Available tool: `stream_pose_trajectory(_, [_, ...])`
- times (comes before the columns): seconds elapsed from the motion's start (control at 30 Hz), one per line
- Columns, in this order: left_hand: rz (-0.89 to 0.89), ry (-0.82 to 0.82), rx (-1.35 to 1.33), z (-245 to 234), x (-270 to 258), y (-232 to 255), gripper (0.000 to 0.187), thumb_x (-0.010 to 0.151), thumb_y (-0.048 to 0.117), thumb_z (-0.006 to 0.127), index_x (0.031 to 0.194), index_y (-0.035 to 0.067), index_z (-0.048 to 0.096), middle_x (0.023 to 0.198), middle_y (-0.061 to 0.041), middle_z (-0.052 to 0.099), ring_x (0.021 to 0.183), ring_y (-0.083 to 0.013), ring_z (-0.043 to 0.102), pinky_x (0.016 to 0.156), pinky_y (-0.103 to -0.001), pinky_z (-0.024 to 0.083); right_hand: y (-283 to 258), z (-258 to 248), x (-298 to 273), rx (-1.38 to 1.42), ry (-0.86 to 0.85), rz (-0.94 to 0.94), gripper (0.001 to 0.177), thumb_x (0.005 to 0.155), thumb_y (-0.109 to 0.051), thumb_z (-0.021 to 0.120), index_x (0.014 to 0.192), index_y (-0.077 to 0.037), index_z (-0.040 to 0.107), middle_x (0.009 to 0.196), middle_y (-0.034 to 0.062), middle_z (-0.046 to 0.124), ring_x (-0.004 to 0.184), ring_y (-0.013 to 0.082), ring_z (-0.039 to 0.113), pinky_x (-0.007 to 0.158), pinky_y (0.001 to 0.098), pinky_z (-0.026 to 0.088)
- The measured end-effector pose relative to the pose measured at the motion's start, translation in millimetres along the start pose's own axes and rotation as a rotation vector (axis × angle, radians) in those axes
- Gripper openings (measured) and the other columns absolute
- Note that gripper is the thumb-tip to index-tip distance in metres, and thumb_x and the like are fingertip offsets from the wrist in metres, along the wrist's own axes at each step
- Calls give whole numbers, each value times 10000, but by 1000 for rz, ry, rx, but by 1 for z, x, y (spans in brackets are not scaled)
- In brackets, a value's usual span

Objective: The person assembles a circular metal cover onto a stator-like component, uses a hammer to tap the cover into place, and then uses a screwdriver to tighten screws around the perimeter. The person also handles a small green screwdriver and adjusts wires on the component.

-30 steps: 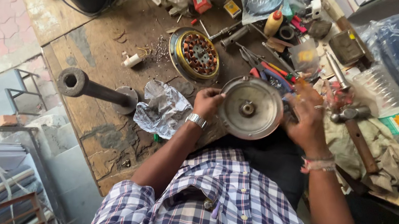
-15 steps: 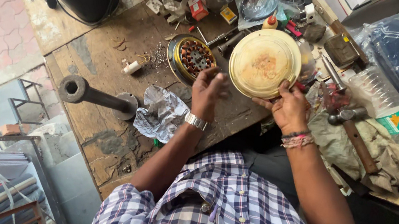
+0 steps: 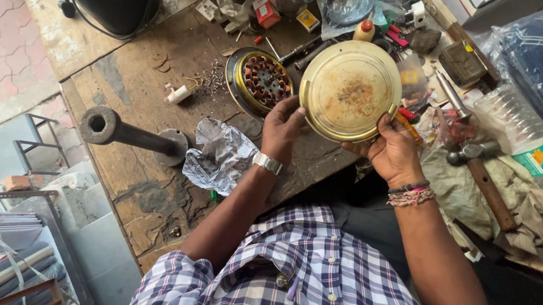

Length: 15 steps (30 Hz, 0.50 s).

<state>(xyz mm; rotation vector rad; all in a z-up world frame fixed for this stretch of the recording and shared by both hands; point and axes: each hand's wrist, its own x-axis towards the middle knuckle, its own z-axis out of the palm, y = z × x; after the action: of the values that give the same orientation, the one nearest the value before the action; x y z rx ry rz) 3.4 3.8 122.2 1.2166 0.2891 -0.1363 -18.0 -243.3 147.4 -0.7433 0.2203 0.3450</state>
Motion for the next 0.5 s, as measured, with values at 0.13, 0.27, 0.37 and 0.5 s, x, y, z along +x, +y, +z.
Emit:
stream_pose_trajectory(0.13, [8,-61,-175,-1,3,5,356,986,111,652,1308,-38,613,1085,-131,740,868,-207,730,742,-378,619,-7,6,-8,-32,-73,-19,424,1030,-322,566,1357,-53,552,1269,187,681,1088,423,696,868,691,577])
stream_pose_trajectory(0.27, [22,-123,-185,-4,-1,7,325,994,99,663,1291,-21,607,1081,-112,740,885,-192,734,770,-380,625,-15,14,-12,-58,-27,-57,360,1066,-311,567,1308,-45,566,1184,188,698,1021,410,717,849,710,590])
stream_pose_trajectory(0.37, [24,-128,-200,-4,-4,7,319,998,104,661,1287,-18,603,1090,-102,739,895,-185,732,775,-375,622,-20,15,-14,-72,-8,-50,334,1058,-309,565,1273,-53,570,1186,172,714,1003,380,730,827,686,605])
stream_pose_trajectory(0.5, [17,-140,-235,-4,-3,4,333,986,113,666,1281,-23,594,1064,-111,743,878,-193,735,771,-391,625,-22,1,-15,-93,12,-30,305,1049,-271,567,1276,-72,610,1145,127,724,960,305,746,794,579,642])
